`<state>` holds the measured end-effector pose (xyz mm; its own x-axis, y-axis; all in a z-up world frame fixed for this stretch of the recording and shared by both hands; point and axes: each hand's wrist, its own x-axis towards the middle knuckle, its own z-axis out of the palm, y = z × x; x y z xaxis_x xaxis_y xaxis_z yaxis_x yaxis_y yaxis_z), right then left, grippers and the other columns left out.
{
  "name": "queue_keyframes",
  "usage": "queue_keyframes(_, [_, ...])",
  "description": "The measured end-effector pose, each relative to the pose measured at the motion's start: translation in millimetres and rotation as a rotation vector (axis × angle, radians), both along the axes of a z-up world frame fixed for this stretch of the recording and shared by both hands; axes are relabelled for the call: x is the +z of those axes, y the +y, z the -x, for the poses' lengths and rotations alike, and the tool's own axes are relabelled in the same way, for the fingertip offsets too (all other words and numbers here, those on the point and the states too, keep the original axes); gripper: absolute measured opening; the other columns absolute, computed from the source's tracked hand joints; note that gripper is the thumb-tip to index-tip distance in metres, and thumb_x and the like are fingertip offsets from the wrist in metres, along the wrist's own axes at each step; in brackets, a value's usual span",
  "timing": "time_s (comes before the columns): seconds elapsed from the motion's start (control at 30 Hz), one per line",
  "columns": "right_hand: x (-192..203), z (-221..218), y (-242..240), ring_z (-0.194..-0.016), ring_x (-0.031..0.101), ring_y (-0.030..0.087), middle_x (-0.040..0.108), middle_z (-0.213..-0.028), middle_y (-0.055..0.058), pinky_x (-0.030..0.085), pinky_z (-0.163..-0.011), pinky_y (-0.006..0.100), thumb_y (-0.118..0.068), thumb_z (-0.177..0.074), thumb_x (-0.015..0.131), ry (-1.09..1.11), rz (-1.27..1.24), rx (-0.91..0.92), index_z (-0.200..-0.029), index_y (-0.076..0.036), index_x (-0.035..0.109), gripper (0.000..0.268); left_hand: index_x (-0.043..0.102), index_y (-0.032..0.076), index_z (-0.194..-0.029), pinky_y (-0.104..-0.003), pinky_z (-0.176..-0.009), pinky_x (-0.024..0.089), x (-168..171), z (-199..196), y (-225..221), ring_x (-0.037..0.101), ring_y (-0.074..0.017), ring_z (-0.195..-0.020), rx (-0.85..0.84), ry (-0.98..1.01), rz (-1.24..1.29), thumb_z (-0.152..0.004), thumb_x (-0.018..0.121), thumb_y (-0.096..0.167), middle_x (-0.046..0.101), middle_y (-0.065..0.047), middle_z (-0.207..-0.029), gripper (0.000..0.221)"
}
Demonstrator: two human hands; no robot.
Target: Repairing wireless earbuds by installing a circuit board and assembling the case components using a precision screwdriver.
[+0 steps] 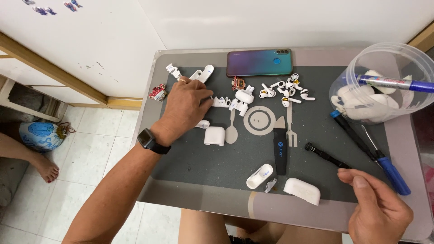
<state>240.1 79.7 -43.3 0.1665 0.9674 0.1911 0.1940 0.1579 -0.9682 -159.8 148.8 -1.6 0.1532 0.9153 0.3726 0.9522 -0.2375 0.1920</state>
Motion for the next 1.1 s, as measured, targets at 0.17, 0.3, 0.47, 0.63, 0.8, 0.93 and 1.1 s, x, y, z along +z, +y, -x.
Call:
queue_keyframes(0.17, [-1,-1,0,-0.102,0.066,0.035,0.064,-0.112,0.034,0.055,-0.103,0.041,0.021,-0.105,0.049,0.029,0.030,-0.002,-0.117,0.024,0.058,0.015,0.083,0.008,-0.091,-0.032,-0.084,0.044,4,-1,1,0.054,-0.0198,-0.082,0.009,-0.089,0.044,-0.089,0.075,0.013,0.070,-0.003,-0.086,0.009])
queue_keyframes(0.3, [1,0,0,-0.103,0.066,0.038,0.064,-0.114,0.036,0.055,-0.103,0.043,0.022,-0.105,0.048,-0.005,0.016,0.014,-0.117,0.025,0.057,0.015,0.083,0.009,-0.085,-0.031,-0.078,0.049,25,-5,-6,0.056,-0.0199,-0.084,0.081,-0.290,0.210,-0.085,0.073,0.012,0.074,-0.003,-0.093,0.010])
queue_keyframes(0.47, [1,-1,-1,-0.100,0.066,0.035,0.065,-0.112,0.034,0.057,-0.101,0.043,0.019,-0.106,0.051,-0.031,0.013,0.012,-0.119,0.023,0.059,0.015,0.084,0.013,-0.090,-0.030,-0.069,0.053,65,-28,-47,0.064,-0.0182,-0.082,-0.020,-0.360,0.261,-0.086,0.073,0.017,0.075,-0.004,-0.101,0.012])
queue_keyframes(0.63, [-7,-6,1,-0.098,0.066,0.025,0.067,-0.107,0.024,0.056,-0.100,0.033,0.011,-0.107,0.053,0.133,0.036,0.044,-0.119,0.016,0.062,0.016,0.074,0.003,-0.081,-0.026,-0.047,0.044,69,-65,-122,0.055,-0.0126,-0.053,-0.184,-0.416,0.238,-0.078,0.069,0.000,0.073,-0.003,-0.083,0.007])
queue_keyframes(0.8, [-5,-5,2,-0.096,0.066,0.025,0.067,-0.105,0.024,0.056,-0.098,0.033,0.011,-0.107,0.054,0.114,0.033,0.057,-0.119,0.015,0.063,0.016,0.078,0.007,-0.098,-0.028,-0.063,0.053,13,-101,-157,0.065,-0.0179,-0.071,0.032,-0.551,0.145,-0.074,0.067,-0.001,0.078,-0.004,-0.101,0.027])
queue_keyframes(0.93, [-7,-8,2,-0.095,0.066,0.021,0.068,-0.103,0.020,0.055,-0.097,0.029,0.008,-0.107,0.055,0.161,0.039,0.069,-0.119,0.013,0.064,0.015,0.075,0.005,-0.106,-0.029,-0.071,0.052,10,-110,-160,0.059,-0.0189,-0.079,0.051,-0.565,0.016,-0.074,0.073,0.007,0.077,-0.005,-0.103,0.032])
queue_keyframes(1.1, [-6,-7,3,-0.096,0.067,0.024,0.067,-0.103,0.022,0.056,-0.096,0.031,0.009,-0.108,0.054,0.119,0.025,0.066,-0.120,0.013,0.063,0.015,0.077,0.008,-0.107,-0.029,-0.077,0.052,7,-102,-159,0.060,-0.0188,-0.085,-0.031,-0.502,0.083,-0.074,0.079,0.014,0.075,-0.006,-0.106,0.034])
